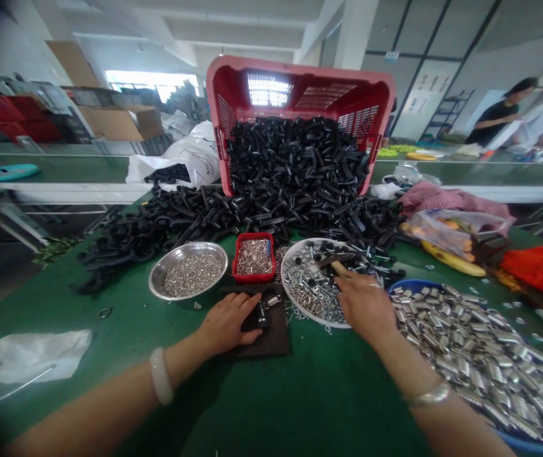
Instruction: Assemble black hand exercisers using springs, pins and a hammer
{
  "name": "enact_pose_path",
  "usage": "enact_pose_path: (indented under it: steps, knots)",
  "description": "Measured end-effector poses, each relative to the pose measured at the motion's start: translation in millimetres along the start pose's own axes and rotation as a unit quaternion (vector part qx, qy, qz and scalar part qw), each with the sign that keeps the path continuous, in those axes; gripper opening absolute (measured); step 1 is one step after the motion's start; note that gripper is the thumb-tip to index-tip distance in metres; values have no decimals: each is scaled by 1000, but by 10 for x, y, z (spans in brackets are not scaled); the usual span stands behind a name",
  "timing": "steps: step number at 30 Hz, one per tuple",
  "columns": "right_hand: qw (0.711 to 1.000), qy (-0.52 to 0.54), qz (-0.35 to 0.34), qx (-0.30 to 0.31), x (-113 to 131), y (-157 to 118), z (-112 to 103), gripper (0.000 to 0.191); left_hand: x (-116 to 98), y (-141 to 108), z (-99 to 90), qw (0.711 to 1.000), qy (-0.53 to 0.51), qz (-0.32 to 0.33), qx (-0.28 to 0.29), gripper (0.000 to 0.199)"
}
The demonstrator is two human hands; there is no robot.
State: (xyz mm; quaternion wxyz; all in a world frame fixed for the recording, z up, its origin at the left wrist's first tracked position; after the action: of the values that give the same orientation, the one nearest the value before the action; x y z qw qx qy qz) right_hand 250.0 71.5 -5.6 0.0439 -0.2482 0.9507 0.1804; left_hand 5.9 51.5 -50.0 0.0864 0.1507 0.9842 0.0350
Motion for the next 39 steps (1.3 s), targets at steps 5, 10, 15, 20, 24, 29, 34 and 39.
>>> enact_pose_path:
  steps: [5, 10, 15, 20, 24, 29, 34, 39]
  knots:
    - [971, 172, -164, -34, 998, 405, 164, 32, 54, 114, -190, 998, -11, 20, 54, 60]
    - [929, 328, -172, -17, 1027, 531, 214, 23, 204, 147, -358, 939, -228, -26, 255, 63]
    - [921, 361, -133, 62, 932, 643, 333, 25, 365, 304, -78, 871, -302, -86, 378, 60]
    - [946, 296, -109, 81, 971, 715, 425, 22, 471, 492, 55, 947, -175, -110, 247, 40]
    - [960, 254, -72, 95, 963, 702, 411, 19, 595, 412, -14, 962, -139, -206, 111, 43]
    - [969, 205, -32, 136, 893, 992, 349, 28, 603, 351, 46, 954, -185, -215, 92, 56]
    - [980, 147, 57, 121, 825, 1651, 406, 28, 579, 360, 81, 954, -213, -193, 85, 51]
    - [969, 142, 98, 175, 949, 2066, 674, 28, 603, 307, 93, 947, -251, -192, 53, 49]
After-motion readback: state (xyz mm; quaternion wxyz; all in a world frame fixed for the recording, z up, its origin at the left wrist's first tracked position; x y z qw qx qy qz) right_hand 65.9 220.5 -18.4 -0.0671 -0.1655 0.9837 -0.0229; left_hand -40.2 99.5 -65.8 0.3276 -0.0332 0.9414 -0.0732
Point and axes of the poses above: each hand's wrist, its own y-axis towards the middle knuckle, its own z-axis out of the palm, x = y × z, the point moved 7 cm from there along y, towards the middle knuckle, and after that the axes turned 12 degrees about -z, right-handed, at the moved point
